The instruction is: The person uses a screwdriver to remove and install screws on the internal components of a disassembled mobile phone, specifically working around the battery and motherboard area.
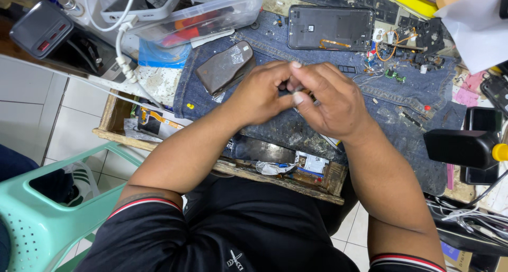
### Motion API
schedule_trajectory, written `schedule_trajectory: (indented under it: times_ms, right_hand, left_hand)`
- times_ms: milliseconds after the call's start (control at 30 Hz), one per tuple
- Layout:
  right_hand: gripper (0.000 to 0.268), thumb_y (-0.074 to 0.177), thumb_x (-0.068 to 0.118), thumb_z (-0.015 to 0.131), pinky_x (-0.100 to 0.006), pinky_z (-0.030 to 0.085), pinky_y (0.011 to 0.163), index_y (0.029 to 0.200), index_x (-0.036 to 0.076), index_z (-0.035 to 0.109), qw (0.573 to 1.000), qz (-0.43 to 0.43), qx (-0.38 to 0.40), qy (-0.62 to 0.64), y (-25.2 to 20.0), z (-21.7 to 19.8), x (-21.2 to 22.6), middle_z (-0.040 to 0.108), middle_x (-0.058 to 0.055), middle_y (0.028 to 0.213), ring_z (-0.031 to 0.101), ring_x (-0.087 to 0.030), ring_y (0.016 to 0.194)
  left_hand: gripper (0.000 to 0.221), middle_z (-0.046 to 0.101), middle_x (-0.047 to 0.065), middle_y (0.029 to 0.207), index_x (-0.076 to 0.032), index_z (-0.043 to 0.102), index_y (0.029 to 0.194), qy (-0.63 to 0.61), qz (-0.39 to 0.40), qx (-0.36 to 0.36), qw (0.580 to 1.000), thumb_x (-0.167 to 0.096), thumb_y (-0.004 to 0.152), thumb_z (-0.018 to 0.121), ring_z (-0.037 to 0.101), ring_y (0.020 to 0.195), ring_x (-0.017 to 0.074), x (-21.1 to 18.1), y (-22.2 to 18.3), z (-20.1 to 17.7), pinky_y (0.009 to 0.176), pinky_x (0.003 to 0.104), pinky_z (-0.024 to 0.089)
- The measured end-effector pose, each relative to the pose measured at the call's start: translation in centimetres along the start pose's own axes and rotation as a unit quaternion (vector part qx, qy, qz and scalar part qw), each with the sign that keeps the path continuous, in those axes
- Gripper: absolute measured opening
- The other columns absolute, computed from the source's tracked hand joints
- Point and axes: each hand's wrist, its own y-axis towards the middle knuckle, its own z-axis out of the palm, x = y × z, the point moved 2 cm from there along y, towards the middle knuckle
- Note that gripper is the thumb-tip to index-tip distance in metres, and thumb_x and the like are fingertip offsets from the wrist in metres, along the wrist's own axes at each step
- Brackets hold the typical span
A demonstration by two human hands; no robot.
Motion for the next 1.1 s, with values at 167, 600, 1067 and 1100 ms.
schedule_trajectory:
  times_ms: [167,600,1067,1100]
  right_hand:
    - [0.054,0.1,-0.003,0.073,-0.036,0.057,0.084,0.149,0.003,0.052,0.999,0.021,-0.019,0.035,-0.7,-0.3,-1.3,0.073,-0.013,0.114,0.069,-0.024,0.093]
    - [0.054,0.092,0.008,0.084,-0.039,0.056,0.084,0.139,0.002,0.057,0.998,0.011,-0.052,-0.046,-0.8,0.7,-0.7,0.068,-0.019,0.108,0.067,-0.03,0.096]
    - [0.042,0.084,0.011,0.087,-0.031,0.056,0.087,0.12,0.0,0.067,0.994,0.065,-0.039,-0.078,-2.6,0.9,-1.6,0.072,-0.015,0.104,0.069,-0.024,0.092]
    - [0.043,0.086,0.01,0.084,-0.031,0.055,0.089,0.124,0.0,0.066,0.996,0.047,-0.037,-0.068,-2.5,0.9,-1.8,0.072,-0.015,0.106,0.07,-0.024,0.095]
  left_hand:
    - [0.029,0.073,0.007,0.103,-0.006,0.064,0.119,-0.1,-0.052,0.041,0.993,-0.016,0.095,0.078,0.074,0.095,0.0186,2.0,-0.5,0.5,0.085,0.032,0.058]
    - [0.031,0.072,0.008,0.109,-0.009,0.066,0.109,-0.015,-0.011,-0.003,1.0,-0.022,0.088,0.085,0.07,0.102,0.0216,2.6,-0.7,0.5,0.091,0.036,0.058]
    - [0.032,0.076,0.001,0.103,-0.012,0.073,0.112,-0.013,0.049,0.003,0.999,-0.036,0.09,0.076,0.072,0.103,0.0195,5.6,-0.6,2.3,0.1,0.035,0.057]
    - [0.029,0.076,-0.001,0.104,-0.014,0.074,0.112,-0.001,0.082,0.006,0.997,-0.036,0.093,0.074,0.071,0.108,0.0189,5.8,-0.6,2.4,0.103,0.035,0.055]
